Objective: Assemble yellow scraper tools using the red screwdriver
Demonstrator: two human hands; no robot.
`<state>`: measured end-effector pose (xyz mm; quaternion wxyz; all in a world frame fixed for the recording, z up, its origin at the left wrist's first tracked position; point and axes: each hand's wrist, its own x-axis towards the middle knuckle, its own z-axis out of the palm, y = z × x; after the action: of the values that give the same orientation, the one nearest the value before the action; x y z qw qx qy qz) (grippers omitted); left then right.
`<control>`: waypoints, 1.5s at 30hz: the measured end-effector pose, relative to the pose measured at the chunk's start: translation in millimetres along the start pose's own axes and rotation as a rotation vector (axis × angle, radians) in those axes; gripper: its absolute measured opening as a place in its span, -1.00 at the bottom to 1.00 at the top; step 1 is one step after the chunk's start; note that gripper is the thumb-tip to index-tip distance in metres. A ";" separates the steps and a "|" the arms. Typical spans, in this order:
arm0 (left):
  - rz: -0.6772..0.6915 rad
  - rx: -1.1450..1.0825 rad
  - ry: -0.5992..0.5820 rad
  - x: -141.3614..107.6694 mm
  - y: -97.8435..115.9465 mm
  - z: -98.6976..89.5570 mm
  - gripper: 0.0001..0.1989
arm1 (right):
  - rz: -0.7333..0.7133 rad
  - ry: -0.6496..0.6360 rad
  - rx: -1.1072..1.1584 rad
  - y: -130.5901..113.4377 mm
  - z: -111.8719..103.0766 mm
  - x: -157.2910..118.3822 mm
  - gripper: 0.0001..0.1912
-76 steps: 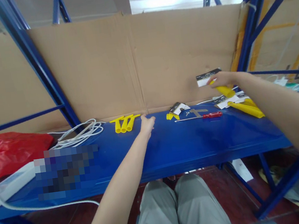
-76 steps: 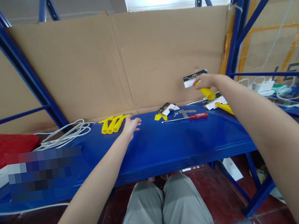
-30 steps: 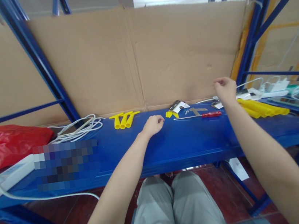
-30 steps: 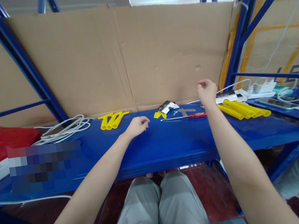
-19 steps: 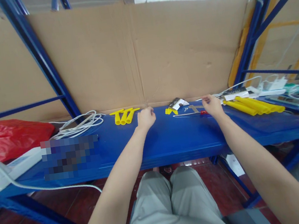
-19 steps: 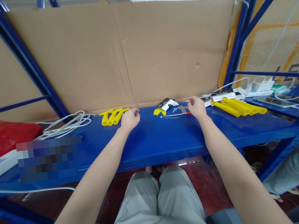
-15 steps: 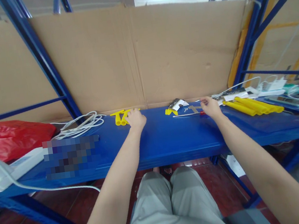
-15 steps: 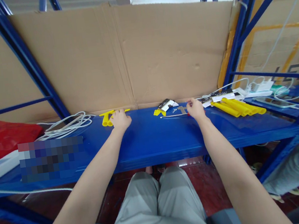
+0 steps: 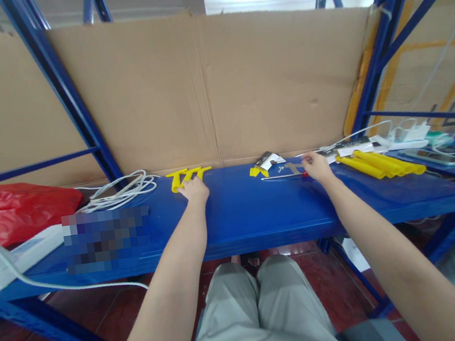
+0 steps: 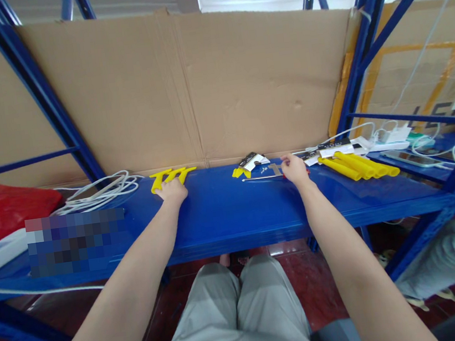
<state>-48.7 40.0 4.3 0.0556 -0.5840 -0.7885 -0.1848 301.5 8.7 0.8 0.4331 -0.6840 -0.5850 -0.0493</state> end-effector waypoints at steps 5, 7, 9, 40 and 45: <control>0.018 -0.024 0.035 -2.8 5.1 -5.9 -0.66 | 0.011 -0.019 -0.016 -1.9 -0.8 -1.0 -0.68; 0.058 -0.064 0.027 -6.8 10.0 -9.6 -0.64 | 0.012 -0.022 -0.018 -1.5 -0.7 -0.9 -0.68; 0.084 -0.099 -0.013 -10.7 14.8 -12.7 -0.61 | 0.011 -0.021 -0.022 -0.3 -0.2 -0.4 -0.68; 0.278 0.131 -0.165 -34.2 34.8 -21.9 -0.49 | 0.098 -0.212 -0.295 5.6 3.0 1.1 -0.72; 0.485 0.044 -0.127 -28.3 33.8 -7.8 -0.52 | 0.175 -0.283 -0.367 0.4 1.9 -0.7 -0.77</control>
<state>-9.1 20.1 10.5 0.0611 -0.7654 -0.6308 -0.1118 300.7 9.4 -1.0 0.2180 -0.7995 -0.5594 -0.0207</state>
